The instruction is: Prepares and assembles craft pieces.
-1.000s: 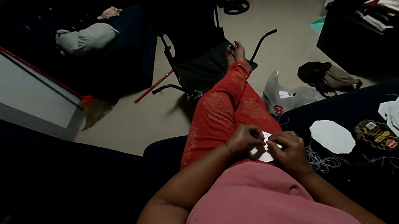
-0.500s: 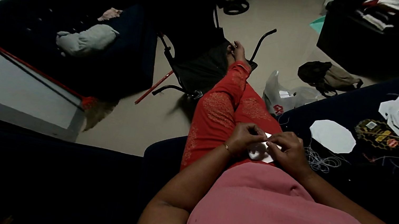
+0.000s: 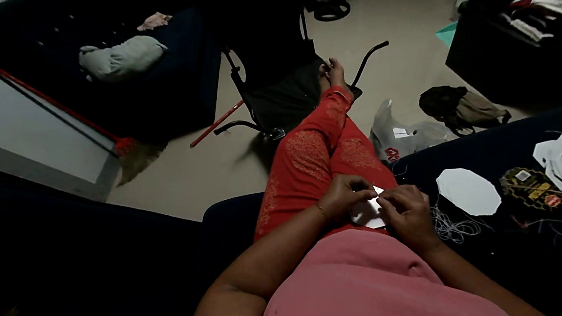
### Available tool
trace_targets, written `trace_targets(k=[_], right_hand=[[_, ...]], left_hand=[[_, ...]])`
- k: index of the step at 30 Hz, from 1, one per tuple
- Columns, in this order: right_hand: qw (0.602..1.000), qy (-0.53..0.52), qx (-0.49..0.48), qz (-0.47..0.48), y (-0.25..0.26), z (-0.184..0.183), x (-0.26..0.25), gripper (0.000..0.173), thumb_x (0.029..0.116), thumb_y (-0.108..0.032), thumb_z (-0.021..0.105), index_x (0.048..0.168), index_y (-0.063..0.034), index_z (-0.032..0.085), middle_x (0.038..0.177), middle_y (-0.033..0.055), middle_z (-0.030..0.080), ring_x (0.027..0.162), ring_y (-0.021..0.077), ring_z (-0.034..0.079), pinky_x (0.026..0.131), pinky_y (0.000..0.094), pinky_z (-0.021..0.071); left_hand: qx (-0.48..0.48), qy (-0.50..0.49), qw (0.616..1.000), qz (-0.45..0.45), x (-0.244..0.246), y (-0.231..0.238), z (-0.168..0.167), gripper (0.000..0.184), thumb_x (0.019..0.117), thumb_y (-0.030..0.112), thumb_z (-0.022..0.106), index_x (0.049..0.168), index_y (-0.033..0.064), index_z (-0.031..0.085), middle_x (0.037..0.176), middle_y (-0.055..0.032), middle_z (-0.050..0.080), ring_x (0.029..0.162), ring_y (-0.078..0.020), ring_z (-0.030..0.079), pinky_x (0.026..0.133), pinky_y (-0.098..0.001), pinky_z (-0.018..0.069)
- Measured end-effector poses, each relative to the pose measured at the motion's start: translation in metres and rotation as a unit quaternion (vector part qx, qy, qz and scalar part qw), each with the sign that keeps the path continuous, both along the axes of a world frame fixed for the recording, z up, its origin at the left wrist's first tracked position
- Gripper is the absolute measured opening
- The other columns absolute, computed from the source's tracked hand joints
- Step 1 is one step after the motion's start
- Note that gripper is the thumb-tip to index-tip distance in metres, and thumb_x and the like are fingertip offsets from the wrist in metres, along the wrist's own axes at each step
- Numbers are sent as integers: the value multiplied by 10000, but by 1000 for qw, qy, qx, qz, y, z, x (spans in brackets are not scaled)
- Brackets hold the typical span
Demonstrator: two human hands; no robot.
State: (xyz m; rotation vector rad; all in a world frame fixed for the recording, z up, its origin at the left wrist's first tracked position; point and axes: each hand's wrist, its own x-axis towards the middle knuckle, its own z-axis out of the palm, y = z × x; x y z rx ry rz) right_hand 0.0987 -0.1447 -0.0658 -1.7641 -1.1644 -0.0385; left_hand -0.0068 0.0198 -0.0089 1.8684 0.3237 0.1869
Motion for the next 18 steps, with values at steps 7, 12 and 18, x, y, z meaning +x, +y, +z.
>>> trace_targets(k=[7,12,18], right_hand=[[1000,2,4,-2,1,2,-1,229,982,-251,614,945,-91,773,1020,67,748,1060,279,651,973,586,404],[1000,3,3,-2,1,3,-1,223,975,-240,613,933,-90,772,1029,72,749,1062,281,653,972,583,404],[1000,2,5,1,2,2,-2,214,978,-223,617,956,-85,780,1031,76,748,1061,279,655,975,582,409]], left_hand=[[-49,-3,999,-7,0,-2,0,108,945,33,660,996,-56,692,875,-40,692,779,-52,646,765,-240,558],[-77,-22,997,-9,1,-3,-3,107,952,29,644,999,-58,685,853,-27,686,760,-55,647,754,-249,565],[-75,-22,997,-7,4,-5,-6,109,950,40,661,991,-56,691,825,-25,688,722,-48,634,714,-234,553]])
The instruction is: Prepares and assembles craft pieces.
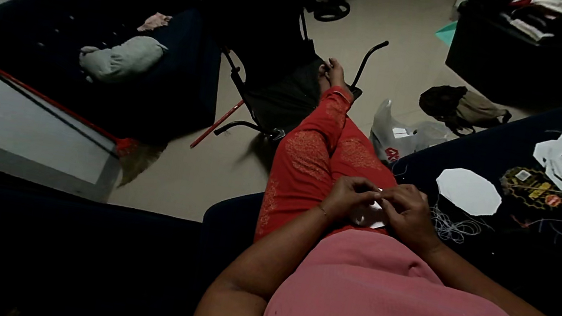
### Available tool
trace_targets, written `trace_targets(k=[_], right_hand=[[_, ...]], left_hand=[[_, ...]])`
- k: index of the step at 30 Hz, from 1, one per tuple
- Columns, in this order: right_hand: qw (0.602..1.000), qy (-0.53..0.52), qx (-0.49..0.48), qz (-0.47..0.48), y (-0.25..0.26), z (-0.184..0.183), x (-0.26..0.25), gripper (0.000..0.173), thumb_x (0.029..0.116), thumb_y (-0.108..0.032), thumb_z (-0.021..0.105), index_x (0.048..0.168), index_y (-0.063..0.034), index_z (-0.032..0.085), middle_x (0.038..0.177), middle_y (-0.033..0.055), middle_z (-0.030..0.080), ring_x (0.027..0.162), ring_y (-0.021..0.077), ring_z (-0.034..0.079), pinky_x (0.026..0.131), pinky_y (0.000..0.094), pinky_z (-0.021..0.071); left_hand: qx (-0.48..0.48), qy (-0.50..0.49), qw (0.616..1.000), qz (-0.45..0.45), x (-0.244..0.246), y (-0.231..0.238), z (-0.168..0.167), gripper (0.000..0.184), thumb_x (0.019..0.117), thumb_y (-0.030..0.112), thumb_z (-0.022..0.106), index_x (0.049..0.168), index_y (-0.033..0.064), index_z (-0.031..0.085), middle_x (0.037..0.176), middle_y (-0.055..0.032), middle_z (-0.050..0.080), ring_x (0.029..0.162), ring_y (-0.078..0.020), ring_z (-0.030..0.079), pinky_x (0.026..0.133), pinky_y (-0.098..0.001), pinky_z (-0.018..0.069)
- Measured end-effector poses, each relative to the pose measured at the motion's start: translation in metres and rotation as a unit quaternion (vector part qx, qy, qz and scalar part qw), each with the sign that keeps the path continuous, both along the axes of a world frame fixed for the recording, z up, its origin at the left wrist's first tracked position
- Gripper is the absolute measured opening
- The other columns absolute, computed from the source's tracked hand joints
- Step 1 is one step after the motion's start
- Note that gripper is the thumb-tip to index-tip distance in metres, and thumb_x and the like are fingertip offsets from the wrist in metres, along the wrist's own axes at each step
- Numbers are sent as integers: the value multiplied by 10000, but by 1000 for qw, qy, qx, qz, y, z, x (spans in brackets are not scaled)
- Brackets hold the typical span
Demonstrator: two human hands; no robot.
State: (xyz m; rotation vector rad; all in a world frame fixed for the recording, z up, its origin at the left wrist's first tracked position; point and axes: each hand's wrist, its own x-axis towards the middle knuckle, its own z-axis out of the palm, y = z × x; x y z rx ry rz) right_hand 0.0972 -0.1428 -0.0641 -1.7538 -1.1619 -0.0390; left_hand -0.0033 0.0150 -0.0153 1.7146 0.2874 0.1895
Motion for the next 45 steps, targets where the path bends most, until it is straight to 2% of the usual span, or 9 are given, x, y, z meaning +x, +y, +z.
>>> trace_targets(k=[9,18,28,30,34,38,40,42,45], right_hand=[[1000,-4,4,2,0,0,0,185,954,-190,632,945,-81,780,1027,82,749,1053,285,659,966,582,415],[981,-128,-21,143,-6,28,36,250,971,-139,624,1182,-87,747,1181,123,722,1116,337,659,940,562,512],[913,-328,-22,240,5,49,50,186,950,-2,556,967,-59,732,951,115,739,949,314,705,856,493,549],[934,-282,-15,221,6,44,47,157,961,-26,563,962,-35,720,933,134,734,906,319,708,781,475,572],[990,-7,-45,137,6,30,34,188,979,-85,574,1021,32,716,912,144,718,801,209,697,768,384,590],[962,218,-140,81,8,29,25,221,1058,-139,513,1101,38,637,888,122,673,671,154,678,660,348,610],[954,251,-150,63,7,28,25,210,1060,-124,497,1104,33,630,901,118,670,682,154,688,662,343,618],[956,246,-149,51,6,27,23,200,1056,-112,499,1100,32,631,903,118,668,694,158,690,673,351,620],[983,124,-127,49,3,19,18,191,1014,-74,537,1054,60,667,940,169,686,759,223,703,728,407,613]], left_hand=[[-7,8,1000,3,1,-2,1,111,954,51,658,987,-49,694,826,-20,694,723,-43,632,710,-231,544],[26,32,999,-23,-2,5,3,107,936,34,662,973,-60,695,896,-41,688,830,-39,623,817,-249,532],[42,44,996,-68,-2,7,8,107,945,41,646,968,-57,683,869,-19,663,805,-20,605,797,-234,524],[23,41,997,-68,-2,7,7,118,956,47,636,990,-60,673,878,-22,658,816,-29,609,812,-245,528],[-37,44,997,-60,0,6,-3,133,983,59,611,1024,-61,650,892,-29,664,795,-56,629,783,-263,553],[-146,50,988,21,-1,4,2,152,1028,39,536,1053,-89,612,953,-83,695,851,-117,675,830,-310,575],[-200,39,978,48,-2,5,4,151,1047,32,453,1022,-51,577,923,-86,709,866,-150,704,829,-331,588],[-225,24,972,65,-1,5,4,175,1043,32,428,945,10,570,761,-17,637,730,-102,649,713,-259,559],[-227,9,970,84,0,3,8,177,1039,22,448,924,21,582,703,34,562,604,-27,530,577,-169,463]])
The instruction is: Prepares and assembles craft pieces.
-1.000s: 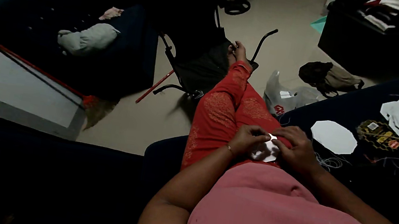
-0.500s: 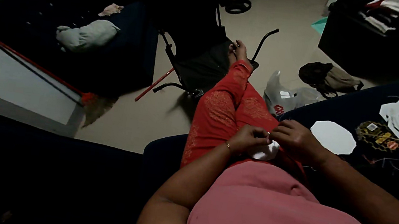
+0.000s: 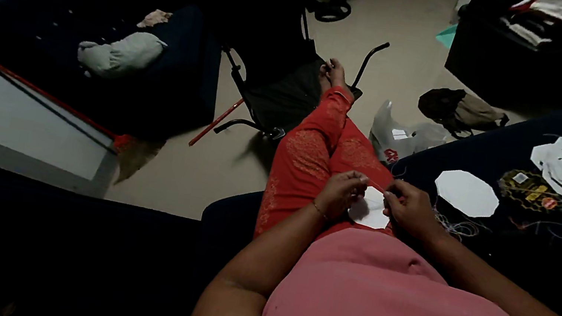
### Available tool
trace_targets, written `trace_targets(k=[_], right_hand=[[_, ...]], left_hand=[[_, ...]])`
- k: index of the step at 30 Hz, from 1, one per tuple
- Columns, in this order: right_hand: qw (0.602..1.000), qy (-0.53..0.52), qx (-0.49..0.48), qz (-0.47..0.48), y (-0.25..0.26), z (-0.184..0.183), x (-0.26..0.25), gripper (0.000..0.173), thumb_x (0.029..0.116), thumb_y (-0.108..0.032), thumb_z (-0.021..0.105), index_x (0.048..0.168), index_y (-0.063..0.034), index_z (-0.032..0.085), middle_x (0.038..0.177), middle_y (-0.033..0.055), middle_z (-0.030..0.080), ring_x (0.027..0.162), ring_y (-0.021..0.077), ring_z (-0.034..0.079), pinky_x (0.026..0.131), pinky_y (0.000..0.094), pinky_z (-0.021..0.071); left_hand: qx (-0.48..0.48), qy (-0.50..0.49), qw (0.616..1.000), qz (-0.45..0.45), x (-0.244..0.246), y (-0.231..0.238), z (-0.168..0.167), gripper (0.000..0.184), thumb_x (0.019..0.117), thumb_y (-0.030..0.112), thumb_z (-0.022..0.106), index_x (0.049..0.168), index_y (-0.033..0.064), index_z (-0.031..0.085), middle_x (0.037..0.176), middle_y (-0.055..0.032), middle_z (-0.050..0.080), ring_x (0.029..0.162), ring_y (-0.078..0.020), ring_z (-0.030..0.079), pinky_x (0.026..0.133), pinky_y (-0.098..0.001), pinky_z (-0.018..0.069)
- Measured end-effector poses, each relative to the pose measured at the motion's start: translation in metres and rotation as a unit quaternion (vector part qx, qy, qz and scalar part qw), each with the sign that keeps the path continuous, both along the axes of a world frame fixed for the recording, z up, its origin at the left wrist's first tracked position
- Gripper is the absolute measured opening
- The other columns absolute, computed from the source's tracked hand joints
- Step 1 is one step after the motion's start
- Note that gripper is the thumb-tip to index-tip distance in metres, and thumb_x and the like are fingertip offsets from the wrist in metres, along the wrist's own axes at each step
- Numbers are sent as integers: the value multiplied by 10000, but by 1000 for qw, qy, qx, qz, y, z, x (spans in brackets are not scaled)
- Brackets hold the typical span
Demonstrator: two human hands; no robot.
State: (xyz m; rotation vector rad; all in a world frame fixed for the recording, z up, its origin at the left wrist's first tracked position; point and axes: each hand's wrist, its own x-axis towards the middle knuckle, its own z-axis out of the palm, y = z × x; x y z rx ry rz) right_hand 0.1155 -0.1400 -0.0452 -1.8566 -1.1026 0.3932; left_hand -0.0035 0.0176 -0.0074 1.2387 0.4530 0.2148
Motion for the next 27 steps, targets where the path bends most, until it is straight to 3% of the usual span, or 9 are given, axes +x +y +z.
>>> trace_targets(k=[2,4,7,10,13,16,18,23,27], right_hand=[[991,-119,51,22,-1,-3,-6,157,952,-28,586,997,77,694,969,223,696,851,320,707,786,475,590],[982,-167,67,50,-2,1,-13,129,894,5,612,971,80,683,962,241,678,875,373,694,782,511,582],[981,-174,73,46,-1,3,-15,132,907,2,606,979,78,687,964,233,683,876,359,699,784,496,587],[980,-170,99,16,3,-2,-12,132,939,-18,598,960,65,698,933,209,697,835,320,705,767,455,595],[983,-135,125,7,4,-4,-10,147,948,-48,602,978,45,711,942,183,710,846,269,707,776,404,592],[988,-20,148,26,3,-7,-8,243,946,-78,634,1161,28,674,1078,131,718,941,156,711,836,316,603],[982,22,187,19,4,-13,-7,313,906,-51,667,1204,42,648,1062,112,733,936,127,721,845,297,608],[973,8,230,-9,6,-17,-4,259,856,-48,707,1098,35,666,933,56,732,836,74,703,812,260,594],[979,-29,202,-3,7,-14,-7,199,896,-87,678,1051,27,630,903,78,698,805,106,667,773,280,568]], left_hand=[[27,-7,1000,10,-1,-1,0,144,1041,40,492,996,-10,620,814,6,647,620,-4,524,580,-163,441],[110,1,994,17,-1,-2,-3,139,1012,40,566,1042,-38,678,915,-28,715,656,9,548,612,-167,455],[334,40,941,-42,-1,-3,-3,189,973,61,642,1097,-52,729,1042,-115,738,889,-83,668,853,-259,538],[430,73,895,-95,1,-8,0,213,972,112,657,1086,-48,739,1032,-162,733,904,-179,671,881,-350,530],[399,57,910,-96,1,-5,-3,203,982,102,634,1063,-63,718,962,-137,717,833,-119,639,824,-292,525],[315,30,946,-75,1,-2,-8,173,987,79,622,1035,-71,695,921,-85,696,829,-54,626,818,-244,528],[284,22,956,-71,0,-2,-10,159,983,74,628,1028,-64,692,920,-65,697,838,-41,635,826,-238,534],[283,20,956,-72,1,-4,-8,146,983,77,633,1010,-54,692,873,-51,685,783,-37,624,778,-232,535],[280,54,956,-68,3,-8,-5,160,1000,77,610,1029,-71,665,866,-66,660,763,-56,605,756,-242,529]])
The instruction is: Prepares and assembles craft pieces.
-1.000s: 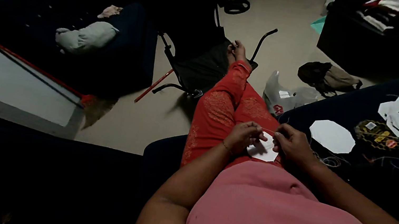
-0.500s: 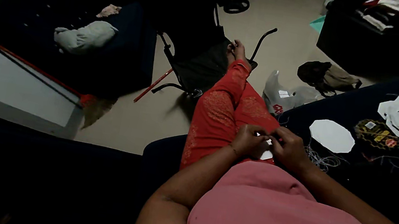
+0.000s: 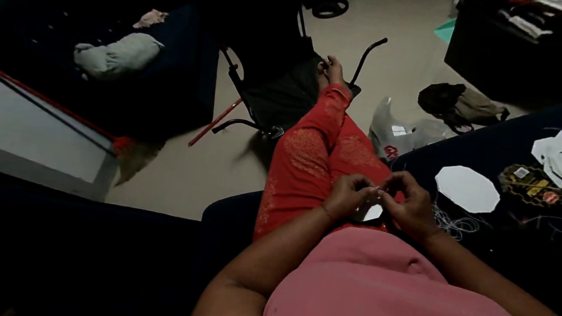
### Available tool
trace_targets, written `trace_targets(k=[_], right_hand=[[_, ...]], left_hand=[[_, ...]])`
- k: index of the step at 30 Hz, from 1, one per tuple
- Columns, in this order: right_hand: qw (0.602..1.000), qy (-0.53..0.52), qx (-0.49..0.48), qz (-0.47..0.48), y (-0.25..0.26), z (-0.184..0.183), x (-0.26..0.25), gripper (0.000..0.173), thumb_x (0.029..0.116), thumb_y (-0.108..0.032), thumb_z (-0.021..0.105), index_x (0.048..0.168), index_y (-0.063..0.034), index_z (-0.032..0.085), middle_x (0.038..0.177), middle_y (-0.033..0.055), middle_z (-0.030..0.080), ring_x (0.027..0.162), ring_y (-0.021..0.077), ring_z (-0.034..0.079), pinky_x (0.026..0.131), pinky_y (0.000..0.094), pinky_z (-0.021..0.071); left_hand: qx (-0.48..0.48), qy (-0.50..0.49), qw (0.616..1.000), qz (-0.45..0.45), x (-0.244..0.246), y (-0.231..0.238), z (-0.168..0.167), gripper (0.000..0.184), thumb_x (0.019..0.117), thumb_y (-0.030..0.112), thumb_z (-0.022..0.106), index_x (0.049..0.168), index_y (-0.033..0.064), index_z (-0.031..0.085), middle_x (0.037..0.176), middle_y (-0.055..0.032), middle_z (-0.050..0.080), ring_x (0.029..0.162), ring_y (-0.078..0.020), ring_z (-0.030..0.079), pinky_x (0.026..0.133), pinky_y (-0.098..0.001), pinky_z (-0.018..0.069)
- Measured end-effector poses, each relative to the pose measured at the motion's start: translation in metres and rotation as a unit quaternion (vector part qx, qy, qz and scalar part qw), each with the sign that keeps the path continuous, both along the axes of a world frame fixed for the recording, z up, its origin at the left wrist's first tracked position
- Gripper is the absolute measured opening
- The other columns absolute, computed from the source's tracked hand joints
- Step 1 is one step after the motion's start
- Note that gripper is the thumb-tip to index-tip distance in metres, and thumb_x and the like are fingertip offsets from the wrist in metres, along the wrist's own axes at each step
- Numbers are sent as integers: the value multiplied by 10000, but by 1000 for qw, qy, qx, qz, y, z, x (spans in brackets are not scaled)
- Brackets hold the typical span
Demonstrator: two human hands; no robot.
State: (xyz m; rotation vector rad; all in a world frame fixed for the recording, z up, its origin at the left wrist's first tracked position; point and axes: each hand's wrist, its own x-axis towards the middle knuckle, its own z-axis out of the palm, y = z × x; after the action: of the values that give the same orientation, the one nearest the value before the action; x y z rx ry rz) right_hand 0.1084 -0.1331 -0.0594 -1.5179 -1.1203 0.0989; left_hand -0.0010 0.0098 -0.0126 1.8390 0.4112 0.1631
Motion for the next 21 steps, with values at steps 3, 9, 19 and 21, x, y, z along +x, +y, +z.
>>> trace_targets(k=[3,9,19,21], right_hand=[[996,-81,5,-32,2,-2,-2,146,893,-70,656,998,30,674,897,121,695,788,172,664,742,316,570],[979,-191,-10,-68,5,-3,-4,155,879,-38,628,941,9,762,921,158,735,861,285,706,803,399,589],[987,-139,-42,-63,3,2,0,156,870,-32,609,944,18,736,913,155,723,850,273,702,793,408,589],[989,-131,-26,-63,3,1,0,152,861,-34,613,956,16,720,897,144,710,828,251,688,776,387,582]], left_hand=[[-8,18,999,29,2,-3,2,173,1008,89,604,1045,-71,659,885,-80,653,746,-60,588,725,-240,515],[117,39,992,18,3,-5,3,211,1011,89,578,1087,-86,667,1133,-187,657,929,-185,637,867,-318,530],[305,-90,947,-37,1,-9,-9,154,915,58,644,943,-70,723,1121,-218,663,907,-279,683,846,-427,575],[247,-105,962,-53,1,-5,-9,157,923,37,618,941,-83,717,1104,-218,654,934,-246,662,863,-378,558]])
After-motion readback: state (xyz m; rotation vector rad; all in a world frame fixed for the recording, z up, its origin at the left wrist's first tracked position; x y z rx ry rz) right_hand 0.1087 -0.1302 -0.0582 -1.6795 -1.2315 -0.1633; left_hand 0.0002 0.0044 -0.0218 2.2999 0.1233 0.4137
